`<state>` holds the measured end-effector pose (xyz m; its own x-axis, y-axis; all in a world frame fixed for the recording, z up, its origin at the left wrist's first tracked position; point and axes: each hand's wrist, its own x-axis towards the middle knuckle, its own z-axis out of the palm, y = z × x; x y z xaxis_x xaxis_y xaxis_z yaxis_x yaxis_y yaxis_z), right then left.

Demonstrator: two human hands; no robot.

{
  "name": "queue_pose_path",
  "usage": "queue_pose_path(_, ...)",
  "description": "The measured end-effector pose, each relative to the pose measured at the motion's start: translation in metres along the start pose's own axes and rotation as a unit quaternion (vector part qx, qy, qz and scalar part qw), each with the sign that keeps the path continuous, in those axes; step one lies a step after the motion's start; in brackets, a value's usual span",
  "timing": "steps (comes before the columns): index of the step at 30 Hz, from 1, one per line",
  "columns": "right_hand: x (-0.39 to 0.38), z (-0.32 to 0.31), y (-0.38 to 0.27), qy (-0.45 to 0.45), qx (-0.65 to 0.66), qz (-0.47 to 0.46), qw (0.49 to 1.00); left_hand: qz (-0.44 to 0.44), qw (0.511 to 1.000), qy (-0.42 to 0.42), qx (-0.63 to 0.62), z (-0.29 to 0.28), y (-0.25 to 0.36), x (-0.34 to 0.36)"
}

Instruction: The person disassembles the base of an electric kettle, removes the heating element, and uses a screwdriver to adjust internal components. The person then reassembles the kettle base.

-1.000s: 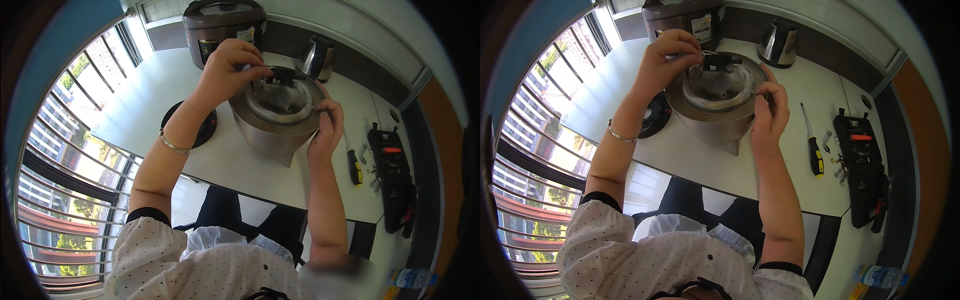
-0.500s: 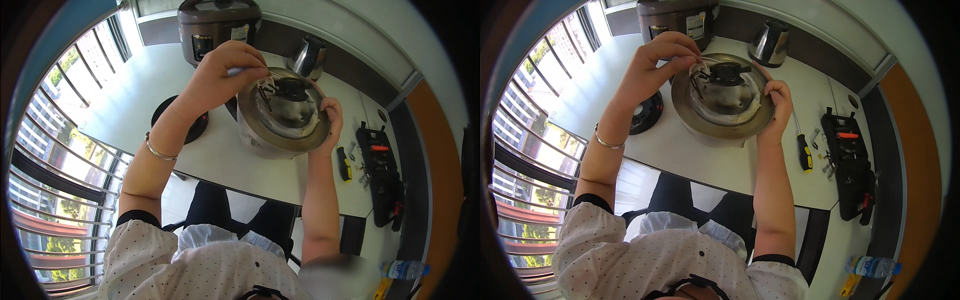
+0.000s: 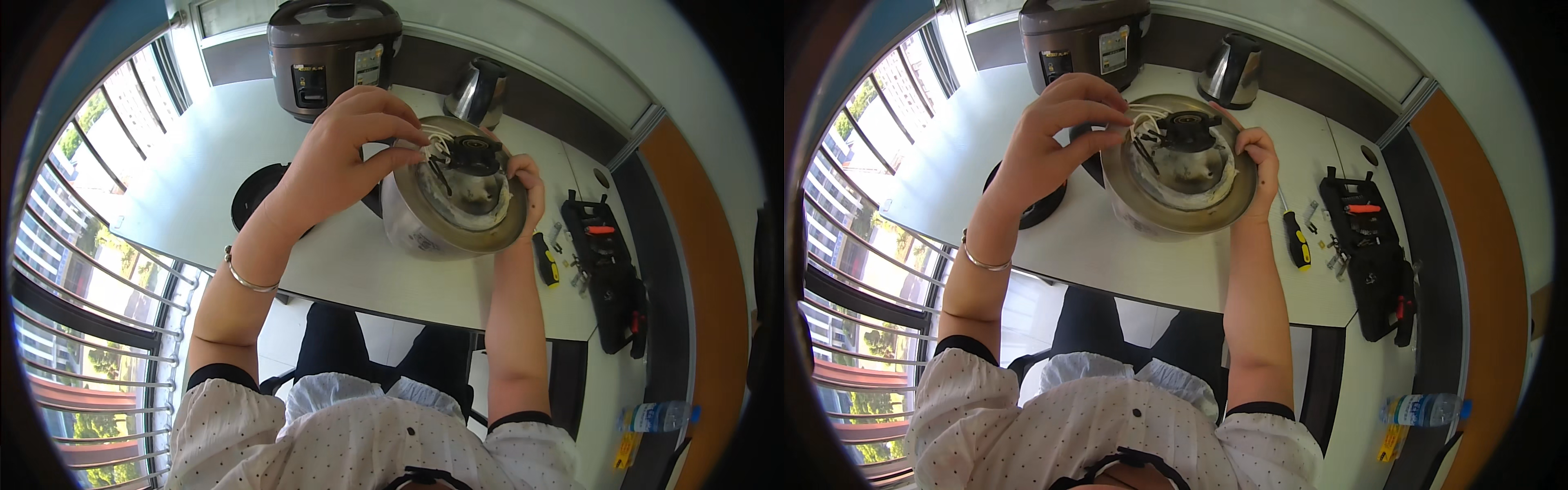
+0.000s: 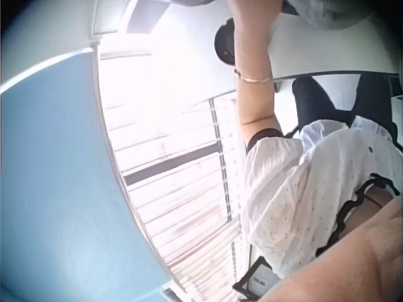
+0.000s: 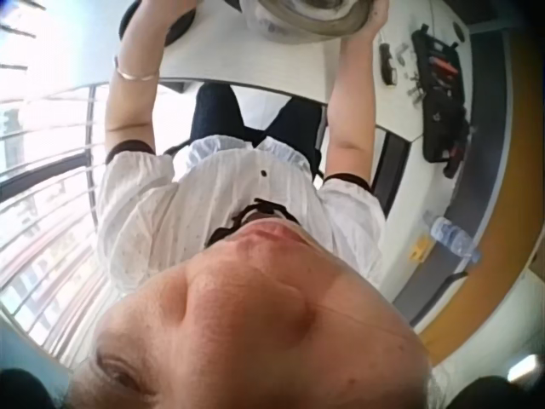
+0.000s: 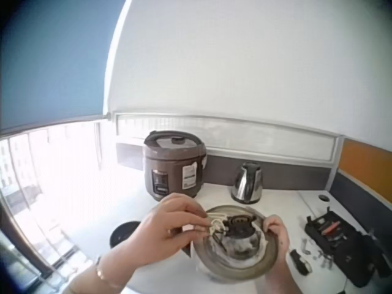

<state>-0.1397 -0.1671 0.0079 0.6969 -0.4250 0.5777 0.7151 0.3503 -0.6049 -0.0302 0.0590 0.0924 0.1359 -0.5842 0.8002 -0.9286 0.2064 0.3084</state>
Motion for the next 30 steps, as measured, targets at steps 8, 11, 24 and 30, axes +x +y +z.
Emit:
queue_pose_path(8, 0.003, -0.012, 0.002, -0.029, -0.016, 0.011, 0.999, 0.017, 1.0, 0.023, 0.011, 0.007, 0.005, 0.002)
queue_pose_path(11, 0.004, -0.014, 0.001, -0.021, 0.0, 0.015, 1.0, -0.021, 0.999, 0.025, -0.019, 0.013, 0.008, 0.004)
queue_pose_path(24, 0.003, -0.009, -0.005, 0.022, 0.046, 0.035, 0.998, 0.039, 0.997, -0.029, 0.055, 0.018, 0.024, 0.016)
queue_pose_path(30, 0.003, -0.012, -0.002, 0.045, 0.007, 0.035, 0.998, 0.048, 0.993, -0.068, 0.078, 0.021, 0.034, 0.028)
